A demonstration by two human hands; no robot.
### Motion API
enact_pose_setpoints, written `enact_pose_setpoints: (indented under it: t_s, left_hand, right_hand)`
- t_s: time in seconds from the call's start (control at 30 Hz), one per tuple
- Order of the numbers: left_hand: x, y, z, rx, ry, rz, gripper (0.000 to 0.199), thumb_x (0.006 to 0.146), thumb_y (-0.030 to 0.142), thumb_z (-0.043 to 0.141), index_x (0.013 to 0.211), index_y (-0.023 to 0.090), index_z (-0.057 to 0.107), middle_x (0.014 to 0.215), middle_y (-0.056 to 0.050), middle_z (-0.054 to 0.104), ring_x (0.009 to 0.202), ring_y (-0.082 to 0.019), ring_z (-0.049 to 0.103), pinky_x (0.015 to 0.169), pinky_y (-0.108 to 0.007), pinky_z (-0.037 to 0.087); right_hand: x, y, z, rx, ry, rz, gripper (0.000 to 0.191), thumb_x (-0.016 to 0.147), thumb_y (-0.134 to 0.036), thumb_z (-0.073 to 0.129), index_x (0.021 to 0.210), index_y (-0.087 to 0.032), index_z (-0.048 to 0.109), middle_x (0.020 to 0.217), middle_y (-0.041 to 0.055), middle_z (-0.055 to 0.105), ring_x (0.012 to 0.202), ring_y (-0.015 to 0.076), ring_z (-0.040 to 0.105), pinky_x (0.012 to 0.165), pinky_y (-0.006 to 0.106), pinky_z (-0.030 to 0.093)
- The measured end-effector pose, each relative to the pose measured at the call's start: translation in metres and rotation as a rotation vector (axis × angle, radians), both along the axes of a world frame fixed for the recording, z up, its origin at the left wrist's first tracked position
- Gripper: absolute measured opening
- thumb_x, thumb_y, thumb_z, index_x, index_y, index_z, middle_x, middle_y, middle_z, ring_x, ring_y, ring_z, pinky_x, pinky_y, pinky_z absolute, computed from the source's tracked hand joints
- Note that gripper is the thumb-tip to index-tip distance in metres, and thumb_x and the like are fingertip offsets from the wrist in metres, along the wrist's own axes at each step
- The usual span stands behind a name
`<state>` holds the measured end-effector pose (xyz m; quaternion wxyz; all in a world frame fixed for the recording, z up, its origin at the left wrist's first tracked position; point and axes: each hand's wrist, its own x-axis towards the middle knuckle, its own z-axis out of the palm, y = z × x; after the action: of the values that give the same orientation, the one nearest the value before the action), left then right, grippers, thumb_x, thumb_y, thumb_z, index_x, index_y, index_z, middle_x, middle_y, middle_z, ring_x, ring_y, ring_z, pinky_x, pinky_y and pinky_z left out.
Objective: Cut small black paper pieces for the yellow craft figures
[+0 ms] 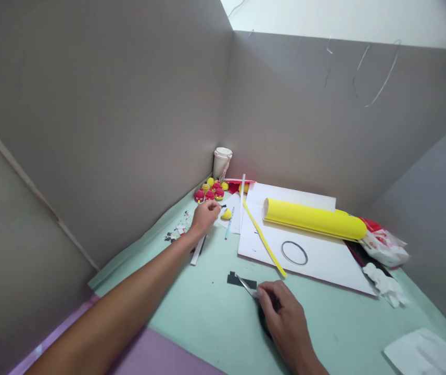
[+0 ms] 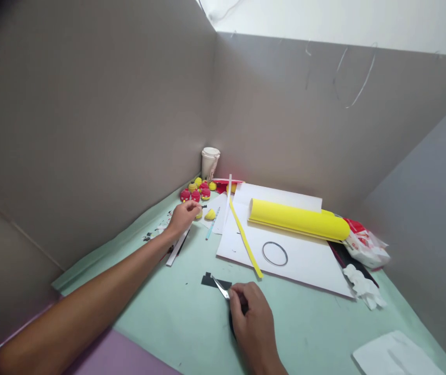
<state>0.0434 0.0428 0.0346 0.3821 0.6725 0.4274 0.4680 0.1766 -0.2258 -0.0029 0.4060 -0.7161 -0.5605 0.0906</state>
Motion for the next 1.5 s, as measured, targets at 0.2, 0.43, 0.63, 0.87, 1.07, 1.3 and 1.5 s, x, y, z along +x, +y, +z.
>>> enact_pose_setpoints:
  t_s: [0.2, 0.43, 0.63, 0.87, 1.07, 1.3, 1.5]
  left_hand:
    - [-0.004, -0.019, -0.013, 0.011, -0.073, 0.079, 0.016, 0.075, 0.032, 0.054, 0.078, 0.018, 0.062, 0.069, 0.002, 0.06, 0.064, -0.014, 0.053, 0.063, -0.024, 0.041]
    - [-0.013, -0.009, -0.016, 0.059, -0.091, 0.166, 0.011, 0.076, 0.028, 0.055, 0.078, 0.018, 0.06, 0.071, 0.001, 0.061, 0.065, -0.014, 0.053, 0.066, -0.025, 0.041]
    - [-0.014, -0.006, -0.017, 0.08, -0.087, 0.231, 0.011, 0.078, 0.027, 0.055, 0.08, 0.018, 0.06, 0.073, 0.001, 0.061, 0.065, -0.014, 0.054, 0.067, -0.025, 0.042]
    - [-0.013, -0.008, -0.015, 0.05, -0.103, 0.254, 0.011, 0.079, 0.027, 0.055, 0.08, 0.018, 0.061, 0.071, 0.001, 0.06, 0.063, -0.013, 0.052, 0.066, -0.024, 0.042]
    - [-0.012, -0.007, -0.018, 0.053, -0.113, 0.25, 0.01, 0.079, 0.027, 0.055, 0.079, 0.018, 0.061, 0.07, 0.001, 0.06, 0.063, -0.013, 0.052, 0.065, -0.024, 0.042]
    - [-0.01, -0.007, -0.019, 0.055, -0.141, 0.24, 0.01, 0.078, 0.026, 0.055, 0.079, 0.018, 0.061, 0.07, 0.001, 0.06, 0.063, -0.013, 0.052, 0.065, -0.025, 0.042]
    - [-0.012, -0.008, -0.019, 0.048, -0.11, 0.195, 0.011, 0.077, 0.027, 0.056, 0.078, 0.018, 0.061, 0.069, 0.001, 0.061, 0.063, -0.014, 0.054, 0.066, -0.025, 0.044]
  right_hand:
    - [0.015, 0.035, 0.037, 0.119, -0.118, 0.052, 0.018, 0.09, -0.036, 0.054, 0.091, -0.021, 0.065, 0.086, 0.0061, 0.065, 0.081, 0.0221, 0.059, 0.069, 0.032, 0.048]
    - [0.021, 0.161, 0.044, 0.015, -0.226, 0.108, 0.034, 0.081, -0.027, 0.064, 0.113, -0.014, 0.063, 0.106, 0.011, 0.066, 0.1, 0.0254, 0.058, 0.092, 0.038, 0.044]
    - [0.022, 0.232, 0.016, -0.065, -0.233, 0.125, 0.052, 0.076, -0.029, 0.068, 0.124, -0.011, 0.057, 0.121, 0.0158, 0.061, 0.114, 0.0285, 0.054, 0.099, 0.039, 0.04]
    - [0.02, 0.255, 0.006, -0.13, -0.205, 0.14, 0.051, 0.076, -0.031, 0.067, 0.122, -0.014, 0.055, 0.112, 0.0119, 0.065, 0.106, 0.0255, 0.059, 0.089, 0.034, 0.045]
    - [0.023, 0.247, 0.019, -0.196, -0.193, 0.141, 0.049, 0.08, -0.035, 0.063, 0.122, -0.016, 0.048, 0.107, 0.0098, 0.065, 0.093, 0.0222, 0.063, 0.079, 0.032, 0.048]
    - [0.01, 0.23, 0.044, -0.281, -0.313, 0.351, 0.043, 0.072, -0.023, 0.07, 0.114, -0.019, 0.061, 0.107, 0.008, 0.065, 0.091, 0.0203, 0.063, 0.079, 0.028, 0.045]
    - [-0.011, 0.224, 0.049, -0.328, -0.402, 0.41, 0.045, 0.071, -0.021, 0.072, 0.116, -0.018, 0.065, 0.103, 0.0107, 0.065, 0.088, 0.0243, 0.064, 0.077, 0.03, 0.045]
